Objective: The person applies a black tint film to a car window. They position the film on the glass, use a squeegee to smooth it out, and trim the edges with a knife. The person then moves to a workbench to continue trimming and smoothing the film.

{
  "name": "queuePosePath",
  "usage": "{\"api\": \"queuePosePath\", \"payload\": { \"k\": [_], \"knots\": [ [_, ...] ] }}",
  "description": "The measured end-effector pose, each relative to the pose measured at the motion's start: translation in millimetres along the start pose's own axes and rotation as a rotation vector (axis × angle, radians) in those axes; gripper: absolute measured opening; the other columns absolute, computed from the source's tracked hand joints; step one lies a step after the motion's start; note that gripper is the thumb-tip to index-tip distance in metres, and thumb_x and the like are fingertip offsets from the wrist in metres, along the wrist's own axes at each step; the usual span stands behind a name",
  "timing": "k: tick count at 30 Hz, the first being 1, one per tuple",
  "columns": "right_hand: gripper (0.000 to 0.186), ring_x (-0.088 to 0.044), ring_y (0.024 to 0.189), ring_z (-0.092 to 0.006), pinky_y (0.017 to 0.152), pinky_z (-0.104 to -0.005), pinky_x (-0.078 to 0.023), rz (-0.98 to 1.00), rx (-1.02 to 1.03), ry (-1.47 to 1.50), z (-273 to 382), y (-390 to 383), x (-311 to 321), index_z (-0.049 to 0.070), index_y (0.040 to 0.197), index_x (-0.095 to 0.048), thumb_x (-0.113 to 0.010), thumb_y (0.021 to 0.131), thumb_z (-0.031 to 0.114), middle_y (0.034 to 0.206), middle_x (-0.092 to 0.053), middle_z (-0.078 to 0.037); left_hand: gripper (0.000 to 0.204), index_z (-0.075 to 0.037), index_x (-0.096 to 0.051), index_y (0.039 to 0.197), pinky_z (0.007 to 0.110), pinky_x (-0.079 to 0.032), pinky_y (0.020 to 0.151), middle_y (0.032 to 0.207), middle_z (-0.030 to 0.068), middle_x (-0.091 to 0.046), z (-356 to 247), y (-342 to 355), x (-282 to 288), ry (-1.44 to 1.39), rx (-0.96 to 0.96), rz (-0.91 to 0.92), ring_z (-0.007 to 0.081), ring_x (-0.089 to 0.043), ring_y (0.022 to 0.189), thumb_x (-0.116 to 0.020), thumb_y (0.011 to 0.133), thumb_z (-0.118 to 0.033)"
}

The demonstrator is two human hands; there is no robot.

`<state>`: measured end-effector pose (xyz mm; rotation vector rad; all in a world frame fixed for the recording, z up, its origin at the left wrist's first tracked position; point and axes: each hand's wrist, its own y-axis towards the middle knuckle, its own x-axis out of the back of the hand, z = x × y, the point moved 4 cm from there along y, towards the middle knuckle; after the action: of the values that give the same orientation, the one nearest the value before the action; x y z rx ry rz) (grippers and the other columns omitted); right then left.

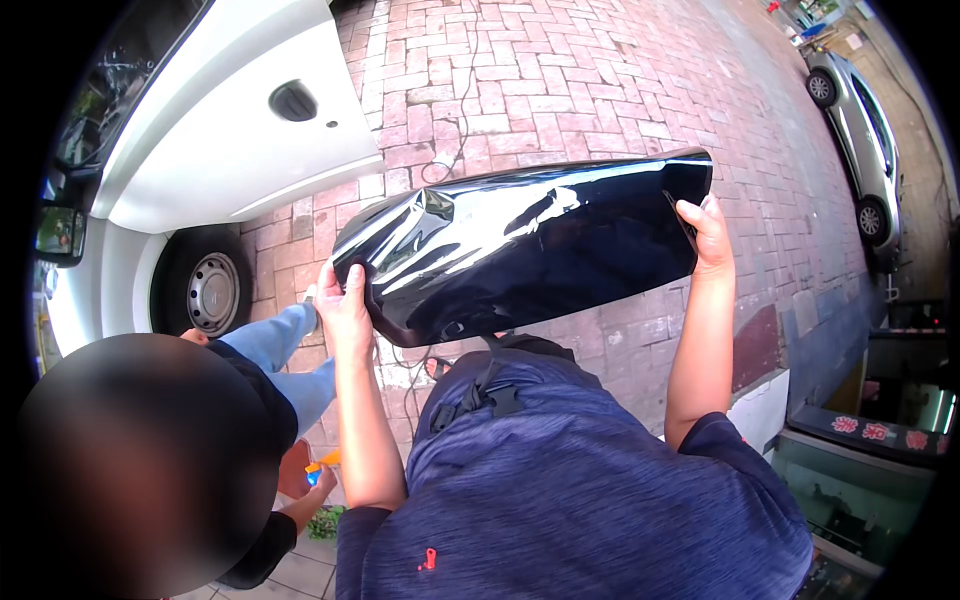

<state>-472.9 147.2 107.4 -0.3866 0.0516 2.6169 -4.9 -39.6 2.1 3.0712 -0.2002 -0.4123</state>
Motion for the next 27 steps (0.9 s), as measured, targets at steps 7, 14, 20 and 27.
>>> {"api": "queuePosePath", "payload": {
  "k": [7,14,20,27],
  "knots": [
    [0.039,-0.070,0.094,-0.0197,0.087,-0.0329,-0.056,-0.088,-0.035,-0.014,-6.7,2.8,2.6,-0.001,0.117,-0.059,-0.070,0.080,0.003,0.108,-0.069,-0.011,0.035,0.003,-0.057,0.127,0.028,-0.047,0.096,0.118,0.0094,-0.065,-0.8,1.1,0.7,0.007,0.013,-0.009,0.0158,-0.062,0.106,-0.066,0.096,-0.009],
    [0.042,-0.069,0.095,-0.0187,0.088,-0.0314,-0.055,0.002,-0.018,0.020,-8.1,10.9,-6.0,0.001,0.121,-0.060,-0.069,0.080,0.004,0.109,-0.070,-0.009,0.036,0.003,-0.056,0.130,0.030,-0.046,0.098,0.120,0.0108,-0.065,1.2,10.2,3.1,0.038,0.008,-0.005,0.0162,-0.060,0.108,-0.062,0.096,-0.007],
    [0.045,-0.067,0.099,-0.0188,0.091,-0.0330,-0.053,0.047,-0.024,0.034,-16.2,13.6,2.9,0.001,0.124,-0.059,-0.070,0.080,0.007,0.111,-0.069,-0.008,0.030,0.004,-0.061,0.122,0.030,-0.047,0.095,0.112,0.0103,-0.067,-12.8,7.2,-2.2,0.121,-0.031,-0.027,0.0159,-0.062,0.102,-0.062,0.095,-0.006],
    [0.047,-0.065,0.099,-0.0192,0.088,-0.0374,-0.055,-0.084,-0.290,0.010,-108.2,14.1,6.7,0.003,0.125,-0.058,-0.069,0.079,0.002,0.111,-0.067,-0.007,0.024,0.000,-0.064,0.112,0.029,-0.050,0.083,0.100,0.0033,-0.068,106.1,18.3,43.0,0.339,0.278,0.106,0.0123,-0.062,0.091,-0.068,0.091,-0.011]
  ]
}}
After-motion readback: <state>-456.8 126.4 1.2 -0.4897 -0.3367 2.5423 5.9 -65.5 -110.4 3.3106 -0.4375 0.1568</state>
